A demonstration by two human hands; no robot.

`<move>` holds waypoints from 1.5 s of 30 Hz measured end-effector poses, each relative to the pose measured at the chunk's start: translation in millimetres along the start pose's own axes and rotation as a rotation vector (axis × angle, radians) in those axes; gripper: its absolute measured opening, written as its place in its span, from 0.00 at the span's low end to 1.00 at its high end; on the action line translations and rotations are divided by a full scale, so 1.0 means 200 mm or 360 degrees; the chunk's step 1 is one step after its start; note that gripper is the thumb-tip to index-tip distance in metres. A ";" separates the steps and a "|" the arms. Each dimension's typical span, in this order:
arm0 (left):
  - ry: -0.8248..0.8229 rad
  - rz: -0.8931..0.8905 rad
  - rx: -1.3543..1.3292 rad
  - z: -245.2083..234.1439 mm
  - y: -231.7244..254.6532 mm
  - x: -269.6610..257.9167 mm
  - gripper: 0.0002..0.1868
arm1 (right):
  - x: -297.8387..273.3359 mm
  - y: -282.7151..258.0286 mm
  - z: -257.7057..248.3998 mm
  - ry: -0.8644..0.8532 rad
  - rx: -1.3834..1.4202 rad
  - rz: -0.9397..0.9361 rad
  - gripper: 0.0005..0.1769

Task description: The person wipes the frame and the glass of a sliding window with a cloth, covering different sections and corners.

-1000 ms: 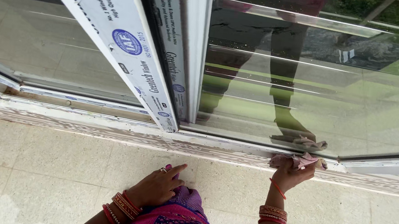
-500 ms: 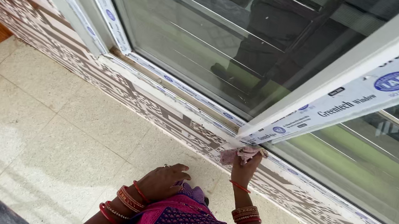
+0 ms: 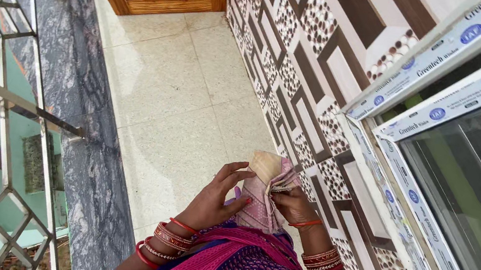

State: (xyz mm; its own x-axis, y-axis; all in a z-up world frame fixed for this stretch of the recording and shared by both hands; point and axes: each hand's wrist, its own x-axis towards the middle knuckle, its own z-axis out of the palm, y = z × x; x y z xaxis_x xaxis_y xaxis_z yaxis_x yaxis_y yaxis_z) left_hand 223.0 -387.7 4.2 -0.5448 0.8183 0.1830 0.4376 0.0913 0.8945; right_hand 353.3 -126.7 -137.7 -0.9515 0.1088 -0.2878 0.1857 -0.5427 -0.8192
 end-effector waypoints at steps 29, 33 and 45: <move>0.0802 -0.0735 -0.0414 -1.50 -0.86 1.39 0.25 | 3.06 -0.91 0.39 -0.0367 -0.2580 0.0405 0.25; 0.0775 -0.0625 -0.0337 -1.67 -1.16 1.50 0.32 | 3.31 -0.77 0.75 -0.0678 -0.1924 0.0209 0.27; 0.0937 -0.0537 -0.0148 -3.08 -1.76 1.66 0.38 | 4.22 -0.72 2.01 -0.1118 -0.1153 0.0395 0.52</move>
State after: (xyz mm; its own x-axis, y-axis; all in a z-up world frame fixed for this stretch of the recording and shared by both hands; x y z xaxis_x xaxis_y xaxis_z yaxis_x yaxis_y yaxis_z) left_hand -552.2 -496.4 1.8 -0.9503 0.3064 0.0556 0.1266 0.2168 0.9680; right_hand -575.4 -292.2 -62.6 -0.7515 -0.5738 -0.3255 0.2779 0.1722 -0.9451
